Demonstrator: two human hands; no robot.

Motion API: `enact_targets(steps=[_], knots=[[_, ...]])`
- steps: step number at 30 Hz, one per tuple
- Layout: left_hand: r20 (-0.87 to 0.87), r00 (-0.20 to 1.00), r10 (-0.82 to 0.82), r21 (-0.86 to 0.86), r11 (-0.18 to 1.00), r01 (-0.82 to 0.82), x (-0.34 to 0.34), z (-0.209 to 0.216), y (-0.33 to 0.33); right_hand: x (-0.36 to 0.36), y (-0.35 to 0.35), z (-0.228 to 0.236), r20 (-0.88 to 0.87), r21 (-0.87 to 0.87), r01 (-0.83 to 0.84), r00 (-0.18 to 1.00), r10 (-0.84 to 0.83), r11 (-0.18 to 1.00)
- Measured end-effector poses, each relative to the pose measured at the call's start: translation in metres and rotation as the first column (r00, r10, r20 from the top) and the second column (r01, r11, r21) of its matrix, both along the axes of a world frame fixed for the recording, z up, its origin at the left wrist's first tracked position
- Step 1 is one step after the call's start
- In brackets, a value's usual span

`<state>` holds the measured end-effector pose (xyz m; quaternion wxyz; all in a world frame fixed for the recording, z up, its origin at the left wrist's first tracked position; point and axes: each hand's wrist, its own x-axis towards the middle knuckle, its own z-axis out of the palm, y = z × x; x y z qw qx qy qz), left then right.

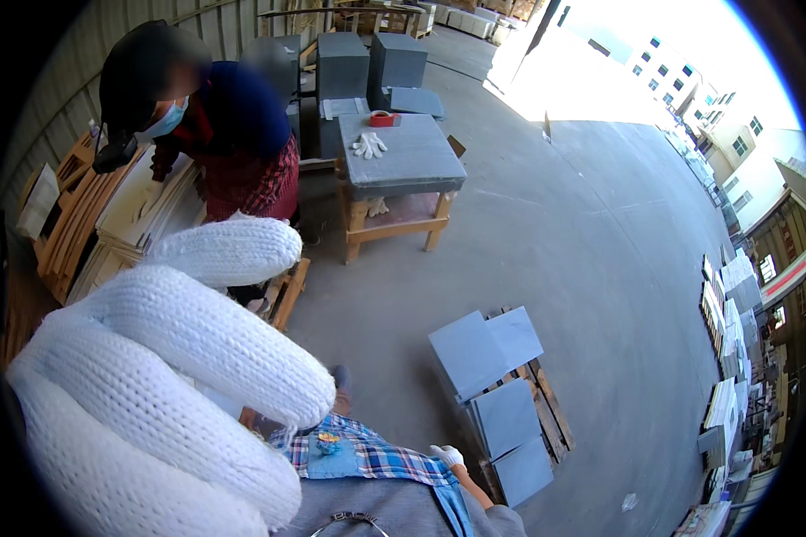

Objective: The person wraps gray rectangular tiles in plastic film and places them into white cardboard boxes. A coworker assists by handing over tiles and applying tape to seal the boxes. The packed boxes are stacked on a pallet.

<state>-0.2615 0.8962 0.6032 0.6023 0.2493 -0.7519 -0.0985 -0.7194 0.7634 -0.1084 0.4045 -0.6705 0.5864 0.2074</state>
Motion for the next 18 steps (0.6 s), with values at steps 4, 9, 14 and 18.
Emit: enact_targets(steps=[4,9,14,18], knots=[[-0.002,1.0,-0.011,0.027,1.0,0.011,0.044,-0.008,-0.067,0.125,-0.031,0.093,0.16,0.089,0.2,0.964,-0.212,0.976],[0.021,0.996,-0.084,0.029,0.996,0.083,0.082,0.009,-0.161,0.181,-0.098,0.12,0.279,0.097,0.336,0.895,-0.349,0.937],[0.042,0.989,-0.14,0.102,0.986,0.135,0.109,0.008,-0.29,0.202,-0.149,0.113,0.252,0.15,0.492,0.82,-0.514,0.858],[-0.07,0.996,-0.059,0.36,0.929,0.081,0.12,-0.07,-0.414,0.22,-0.2,0.092,0.183,0.187,0.513,0.819,-0.543,0.837]])
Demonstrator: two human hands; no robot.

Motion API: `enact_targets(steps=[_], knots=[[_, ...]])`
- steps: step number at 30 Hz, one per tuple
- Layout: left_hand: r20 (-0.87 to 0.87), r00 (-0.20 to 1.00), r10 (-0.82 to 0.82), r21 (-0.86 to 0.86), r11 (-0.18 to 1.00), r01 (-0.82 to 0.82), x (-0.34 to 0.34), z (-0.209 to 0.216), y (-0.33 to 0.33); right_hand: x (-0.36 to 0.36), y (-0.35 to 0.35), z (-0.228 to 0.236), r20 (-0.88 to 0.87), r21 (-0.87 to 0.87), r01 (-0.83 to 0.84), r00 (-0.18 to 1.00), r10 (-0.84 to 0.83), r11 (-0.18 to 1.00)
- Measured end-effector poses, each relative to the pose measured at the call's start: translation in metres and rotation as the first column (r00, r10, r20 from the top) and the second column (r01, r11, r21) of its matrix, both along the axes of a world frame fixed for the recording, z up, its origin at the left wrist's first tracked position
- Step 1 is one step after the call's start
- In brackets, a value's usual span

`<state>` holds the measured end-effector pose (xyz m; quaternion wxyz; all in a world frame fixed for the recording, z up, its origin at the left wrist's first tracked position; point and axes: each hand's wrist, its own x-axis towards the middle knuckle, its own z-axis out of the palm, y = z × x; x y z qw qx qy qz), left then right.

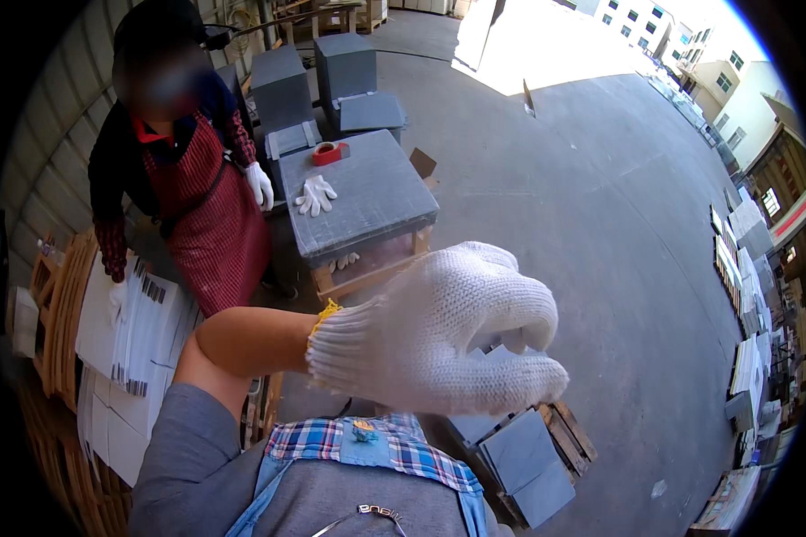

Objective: The person wraps gray rectangular tiles in plastic film and places them into white cardboard boxes. A coworker assists by handing over tiles and applying tape to seal the boxes. The packed boxes are stacked on a pallet.

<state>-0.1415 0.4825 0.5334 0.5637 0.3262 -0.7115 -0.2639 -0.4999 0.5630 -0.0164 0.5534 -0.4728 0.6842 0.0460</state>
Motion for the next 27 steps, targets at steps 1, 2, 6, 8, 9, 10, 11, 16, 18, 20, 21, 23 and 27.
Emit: enact_targets(steps=[1,2,6,8,9,10,11,16,18,20,21,23,27], knots=[[0.122,0.993,-0.01,0.132,0.991,-0.007,0.013,-0.025,-0.026,0.005,-0.018,-0.006,-0.01,0.008,-0.011,1.0,0.012,1.0],[0.304,0.951,0.049,0.213,0.97,-0.118,0.024,-0.055,-0.053,0.01,-0.037,-0.015,-0.018,0.021,-0.023,1.0,0.023,1.0],[0.777,0.624,-0.079,0.5,0.681,-0.536,0.09,-0.254,-0.124,0.022,-0.118,-0.058,-0.029,0.048,-0.05,0.998,0.051,0.998],[0.843,0.487,-0.227,0.518,0.584,-0.625,0.124,-0.342,-0.111,0.036,-0.164,-0.05,0.015,-0.025,-0.027,1.0,0.027,0.999],[0.83,0.488,-0.272,0.556,0.481,-0.678,0.143,-0.371,-0.092,0.048,-0.196,-0.03,0.072,-0.146,-0.07,0.994,0.081,0.987],[0.789,0.549,-0.276,0.614,0.332,-0.716,0.159,-0.401,-0.055,0.094,-0.232,0.052,0.067,-0.058,-0.079,0.994,0.083,0.995],[0.732,0.63,-0.26,0.678,0.186,-0.711,0.171,-0.433,-0.035,0.092,-0.259,0.041,0.112,-0.092,-0.051,0.992,0.061,0.994],[0.531,0.84,0.11,0.803,-0.382,-0.458,0.209,-0.547,0.053,0.125,-0.387,0.033,0.177,-0.087,0.119,0.979,-0.102,0.989],[0.546,0.83,0.117,0.773,-0.453,-0.444,0.212,-0.511,0.007,0.13,-0.421,0.015,0.205,-0.068,0.146,0.97,-0.13,0.987],[0.612,0.785,0.096,0.746,-0.4,-0.533,0.224,-0.52,-0.032,0.146,-0.453,0.029,0.194,-0.019,0.127,0.973,-0.121,0.992],[0.631,0.772,0.084,0.739,-0.37,-0.563,0.237,-0.516,-0.064,0.151,-0.463,0.025,0.207,-0.016,0.123,0.971,-0.117,0.992],[0.624,0.759,0.188,0.767,-0.337,-0.547,0.26,-0.514,-0.133,0.16,-0.488,0.03,0.097,-0.071,-0.136,0.985,0.143,0.988],[0.565,0.819,0.099,0.825,-0.048,-0.563,0.296,-0.494,-0.283,0.152,-0.533,0.023,0.023,-0.126,-0.241,0.969,0.245,0.962]])
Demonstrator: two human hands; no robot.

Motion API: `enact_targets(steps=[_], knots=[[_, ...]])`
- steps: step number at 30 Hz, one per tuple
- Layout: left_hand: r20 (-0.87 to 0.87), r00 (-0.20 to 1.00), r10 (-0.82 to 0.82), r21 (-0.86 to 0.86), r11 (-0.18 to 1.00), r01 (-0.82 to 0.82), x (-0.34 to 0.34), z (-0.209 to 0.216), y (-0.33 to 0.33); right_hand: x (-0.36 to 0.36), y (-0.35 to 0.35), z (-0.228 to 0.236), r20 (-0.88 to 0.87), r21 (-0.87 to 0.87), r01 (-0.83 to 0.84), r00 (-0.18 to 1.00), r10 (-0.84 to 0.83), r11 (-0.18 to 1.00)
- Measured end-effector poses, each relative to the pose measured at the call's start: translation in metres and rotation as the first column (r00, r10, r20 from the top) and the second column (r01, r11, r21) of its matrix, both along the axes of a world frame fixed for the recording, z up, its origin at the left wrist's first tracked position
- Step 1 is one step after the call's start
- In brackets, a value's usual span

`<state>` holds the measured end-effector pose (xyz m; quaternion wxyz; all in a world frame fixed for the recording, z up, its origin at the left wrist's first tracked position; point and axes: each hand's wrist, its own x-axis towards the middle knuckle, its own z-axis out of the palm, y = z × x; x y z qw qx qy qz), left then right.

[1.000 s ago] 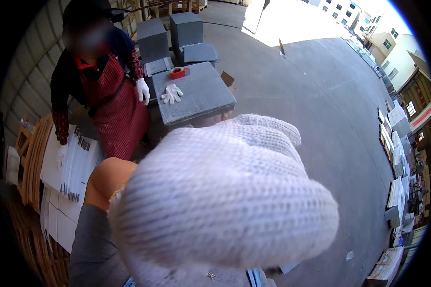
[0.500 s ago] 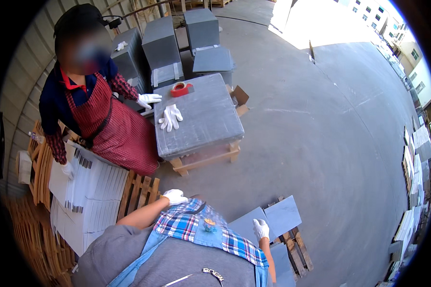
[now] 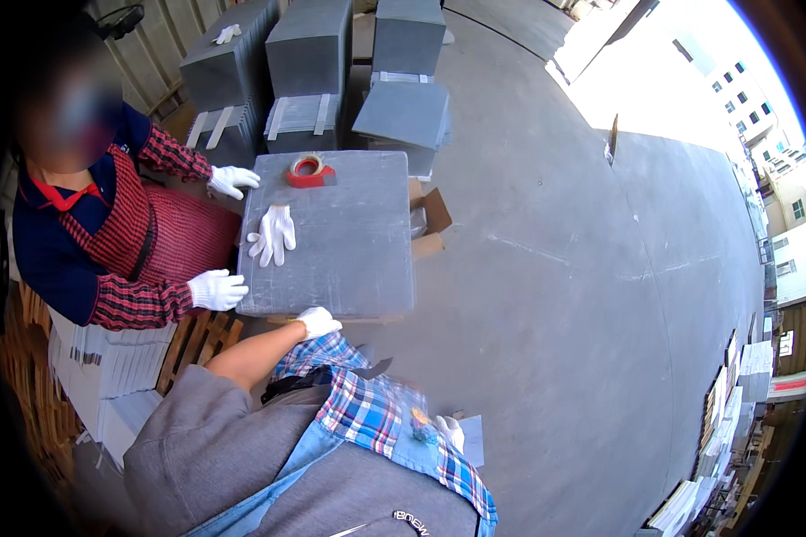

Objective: The person wraps gray rectangular tiles in plastic film and places them into white cardboard boxes. A coworker assists by handing over tiles and applying tape to seal the boxes. The packed boxes are stacked on a pallet.

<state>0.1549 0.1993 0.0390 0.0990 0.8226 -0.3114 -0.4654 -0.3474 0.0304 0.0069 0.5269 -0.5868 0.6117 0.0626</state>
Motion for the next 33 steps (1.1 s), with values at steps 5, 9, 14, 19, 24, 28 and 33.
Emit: enact_targets(steps=[5,9,14,19,24,28,33], knots=[[-0.021,0.999,-0.025,-0.152,0.988,0.022,-0.002,0.068,-0.151,0.018,-0.081,0.004,0.027,0.071,0.127,0.991,-0.13,0.989],[-0.015,0.994,0.109,-0.221,0.969,-0.11,-0.04,0.022,-0.21,0.022,-0.162,-0.009,0.039,0.042,0.061,0.997,-0.063,0.997],[0.178,0.983,0.052,0.022,0.998,-0.057,-0.1,-0.027,-0.253,0.015,-0.272,-0.053,0.087,-0.05,-0.082,0.992,0.086,0.995],[0.113,0.976,0.186,0.111,0.974,-0.198,-0.161,-0.108,-0.281,-0.017,-0.359,-0.119,0.201,-0.11,-0.25,0.942,0.268,0.962],[0.142,0.942,0.304,0.032,0.95,-0.312,-0.142,-0.089,-0.326,0.03,-0.432,-0.135,0.224,-0.131,-0.339,0.905,0.361,0.932],[0.105,0.943,0.317,0.065,0.944,-0.324,-0.106,-0.1,-0.32,0.111,-0.469,-0.079,0.148,-0.106,-0.465,0.867,0.476,0.879],[0.059,0.905,0.42,0.106,0.899,-0.425,-0.049,-0.068,-0.364,0.215,-0.533,-0.05,0.101,-0.12,-0.613,0.775,0.624,0.781]])
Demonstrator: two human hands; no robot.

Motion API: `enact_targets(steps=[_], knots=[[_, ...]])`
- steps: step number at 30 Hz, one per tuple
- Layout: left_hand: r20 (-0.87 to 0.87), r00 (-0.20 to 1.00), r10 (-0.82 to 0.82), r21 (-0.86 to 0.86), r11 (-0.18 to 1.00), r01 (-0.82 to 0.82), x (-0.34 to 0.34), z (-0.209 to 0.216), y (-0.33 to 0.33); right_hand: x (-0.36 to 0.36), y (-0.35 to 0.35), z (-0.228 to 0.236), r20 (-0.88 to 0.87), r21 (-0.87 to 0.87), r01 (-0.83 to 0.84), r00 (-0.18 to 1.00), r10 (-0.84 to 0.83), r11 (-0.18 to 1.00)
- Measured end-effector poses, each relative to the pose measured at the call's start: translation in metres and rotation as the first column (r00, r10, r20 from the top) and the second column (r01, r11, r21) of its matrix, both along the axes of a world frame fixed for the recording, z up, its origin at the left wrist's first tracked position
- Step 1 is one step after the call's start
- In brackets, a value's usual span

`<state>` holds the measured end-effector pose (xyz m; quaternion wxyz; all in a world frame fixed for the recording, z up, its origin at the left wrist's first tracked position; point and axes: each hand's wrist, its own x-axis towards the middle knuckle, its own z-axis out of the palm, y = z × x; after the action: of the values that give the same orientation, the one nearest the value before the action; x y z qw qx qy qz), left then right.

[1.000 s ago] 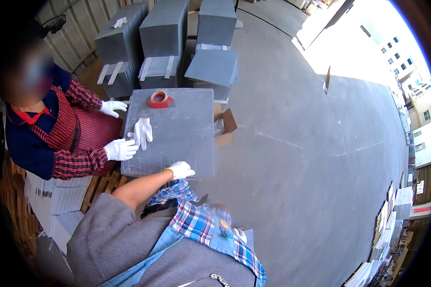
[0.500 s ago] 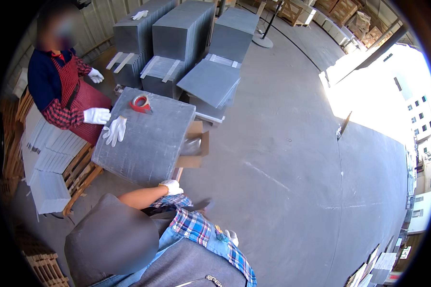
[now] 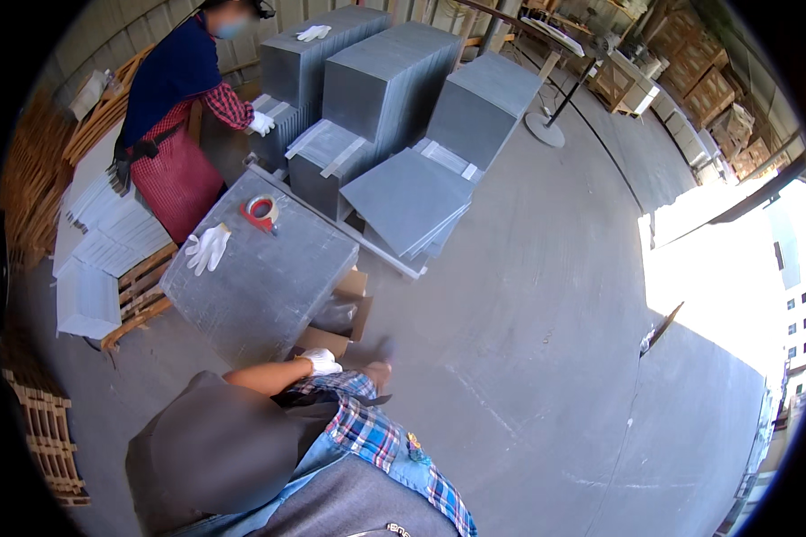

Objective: The person wraps gray rectangular tiles in plastic film and places them into white cardboard boxes. A coworker assists by handing over tiles and applying tape to seal the boxes. The packed boxes are stacked on a pallet.

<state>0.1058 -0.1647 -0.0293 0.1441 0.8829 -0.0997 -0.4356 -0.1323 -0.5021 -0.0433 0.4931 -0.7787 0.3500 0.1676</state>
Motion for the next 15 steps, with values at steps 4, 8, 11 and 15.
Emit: enact_targets(steps=[4,8,11,15], knots=[[-0.036,0.991,0.126,-0.087,0.988,-0.129,0.061,-0.016,-0.051,0.079,-0.053,0.017,-0.018,-0.053,-0.148,0.989,0.148,0.988],[0.101,0.987,0.124,-0.222,0.97,-0.099,0.138,0.015,-0.094,0.159,-0.089,0.031,-0.044,-0.087,-0.294,0.956,0.291,0.952],[0.009,0.955,0.297,-0.272,0.92,-0.284,0.201,-0.016,-0.124,0.214,-0.107,0.043,-0.07,-0.098,-0.409,0.912,0.404,0.907],[-0.208,0.558,0.803,-0.491,0.408,-0.77,0.259,-0.043,-0.171,0.289,-0.129,0.052,-0.099,-0.145,-0.548,0.836,0.539,0.824]])
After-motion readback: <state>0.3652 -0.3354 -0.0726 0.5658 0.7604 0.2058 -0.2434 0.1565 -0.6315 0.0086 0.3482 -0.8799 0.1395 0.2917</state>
